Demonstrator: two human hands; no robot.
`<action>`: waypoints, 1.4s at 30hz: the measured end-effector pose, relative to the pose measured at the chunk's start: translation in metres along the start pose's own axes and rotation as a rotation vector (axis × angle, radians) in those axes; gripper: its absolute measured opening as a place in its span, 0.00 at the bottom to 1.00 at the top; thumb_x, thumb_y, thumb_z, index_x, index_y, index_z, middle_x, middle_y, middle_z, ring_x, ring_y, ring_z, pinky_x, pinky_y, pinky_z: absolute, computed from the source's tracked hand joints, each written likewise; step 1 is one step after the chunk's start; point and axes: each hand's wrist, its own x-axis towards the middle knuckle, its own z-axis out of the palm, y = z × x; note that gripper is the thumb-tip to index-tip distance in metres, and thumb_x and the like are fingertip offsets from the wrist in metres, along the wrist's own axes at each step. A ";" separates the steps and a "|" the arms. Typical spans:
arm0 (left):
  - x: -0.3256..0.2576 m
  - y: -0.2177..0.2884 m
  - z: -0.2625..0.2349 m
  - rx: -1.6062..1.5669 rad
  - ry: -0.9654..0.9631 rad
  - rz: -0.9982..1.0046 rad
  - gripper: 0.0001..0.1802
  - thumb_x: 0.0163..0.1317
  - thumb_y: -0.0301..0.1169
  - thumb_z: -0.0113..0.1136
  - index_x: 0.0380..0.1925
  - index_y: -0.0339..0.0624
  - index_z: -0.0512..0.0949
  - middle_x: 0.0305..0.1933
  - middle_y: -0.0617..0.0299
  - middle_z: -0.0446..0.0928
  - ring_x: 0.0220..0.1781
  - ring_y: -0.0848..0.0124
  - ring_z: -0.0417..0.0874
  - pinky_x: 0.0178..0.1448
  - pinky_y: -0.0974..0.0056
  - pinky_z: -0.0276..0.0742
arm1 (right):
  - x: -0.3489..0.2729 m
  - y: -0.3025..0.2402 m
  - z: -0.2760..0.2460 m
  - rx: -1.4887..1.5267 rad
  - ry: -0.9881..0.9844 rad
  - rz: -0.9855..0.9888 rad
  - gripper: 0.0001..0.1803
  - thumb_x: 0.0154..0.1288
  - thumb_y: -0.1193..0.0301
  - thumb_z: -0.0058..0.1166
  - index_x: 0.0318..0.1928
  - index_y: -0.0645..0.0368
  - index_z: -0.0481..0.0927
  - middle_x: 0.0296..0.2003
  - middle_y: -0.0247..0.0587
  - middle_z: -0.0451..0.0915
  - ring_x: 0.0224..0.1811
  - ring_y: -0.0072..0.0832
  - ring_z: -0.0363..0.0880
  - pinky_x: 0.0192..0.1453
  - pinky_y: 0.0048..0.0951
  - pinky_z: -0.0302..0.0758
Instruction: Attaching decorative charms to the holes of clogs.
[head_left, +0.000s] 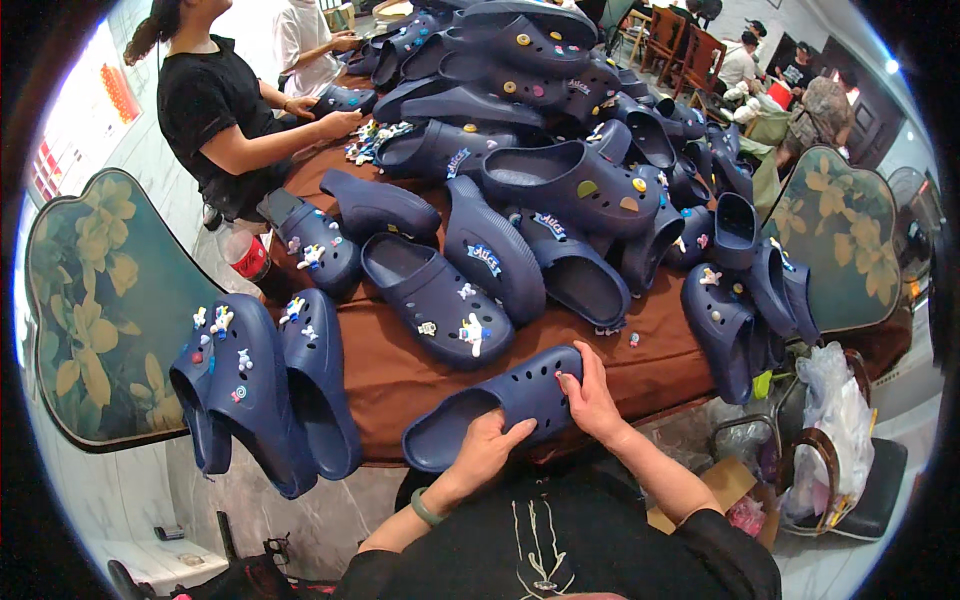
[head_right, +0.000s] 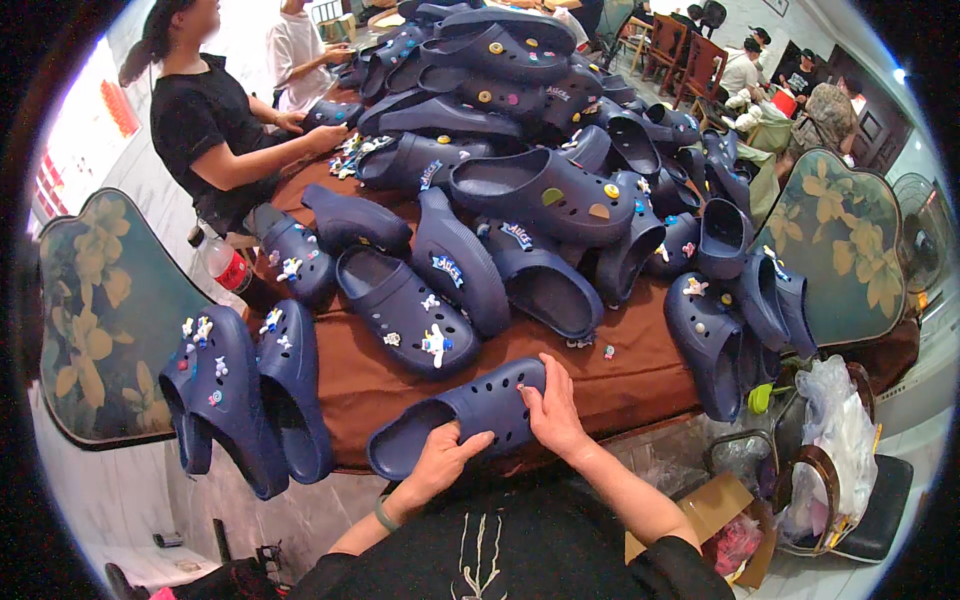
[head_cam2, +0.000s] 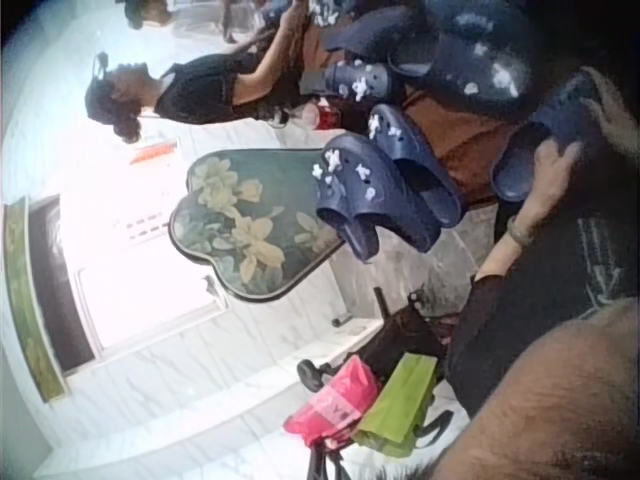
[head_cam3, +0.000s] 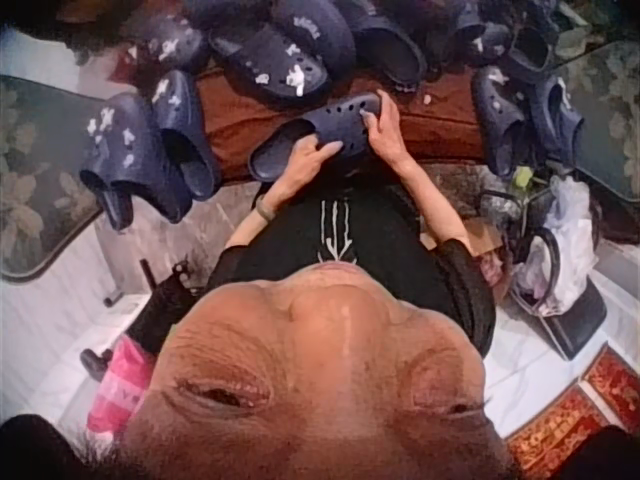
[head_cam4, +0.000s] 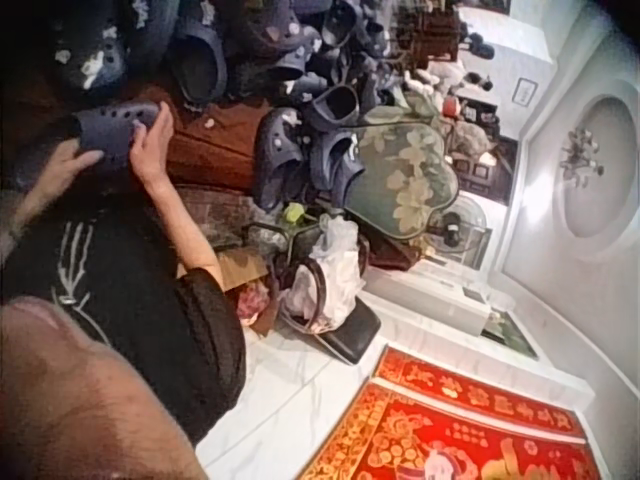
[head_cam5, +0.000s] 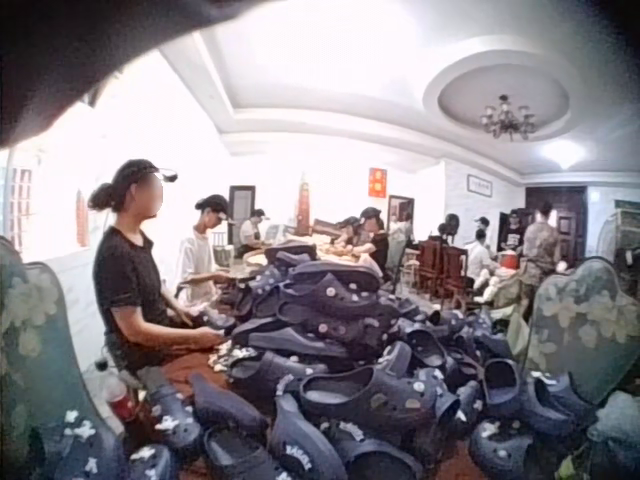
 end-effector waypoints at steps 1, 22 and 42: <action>0.000 0.000 0.000 0.002 -0.001 -0.011 0.16 0.65 0.31 0.60 0.47 0.29 0.77 0.46 0.60 0.80 0.46 0.76 0.77 0.54 0.69 0.73 | 0.001 0.000 0.002 0.041 0.031 0.033 0.30 0.66 0.69 0.51 0.65 0.63 0.56 0.61 0.58 0.61 0.65 0.51 0.59 0.69 0.44 0.56; 0.006 0.013 0.013 -0.311 0.058 -0.019 0.16 0.63 0.27 0.61 0.49 0.31 0.77 0.46 0.60 0.80 0.45 0.74 0.79 0.53 0.67 0.76 | 0.006 -0.011 -0.022 -0.217 0.117 -0.455 0.21 0.55 0.63 0.64 0.50 0.52 0.79 0.56 0.43 0.70 0.62 0.43 0.63 0.64 0.41 0.59; 0.004 0.015 0.011 -0.099 0.077 -0.093 0.17 0.63 0.29 0.61 0.50 0.29 0.76 0.48 0.59 0.80 0.47 0.74 0.78 0.56 0.67 0.73 | 0.024 0.047 -0.040 -0.193 0.523 -0.280 0.16 0.60 0.76 0.55 0.49 0.62 0.73 0.47 0.51 0.73 0.51 0.48 0.69 0.58 0.42 0.66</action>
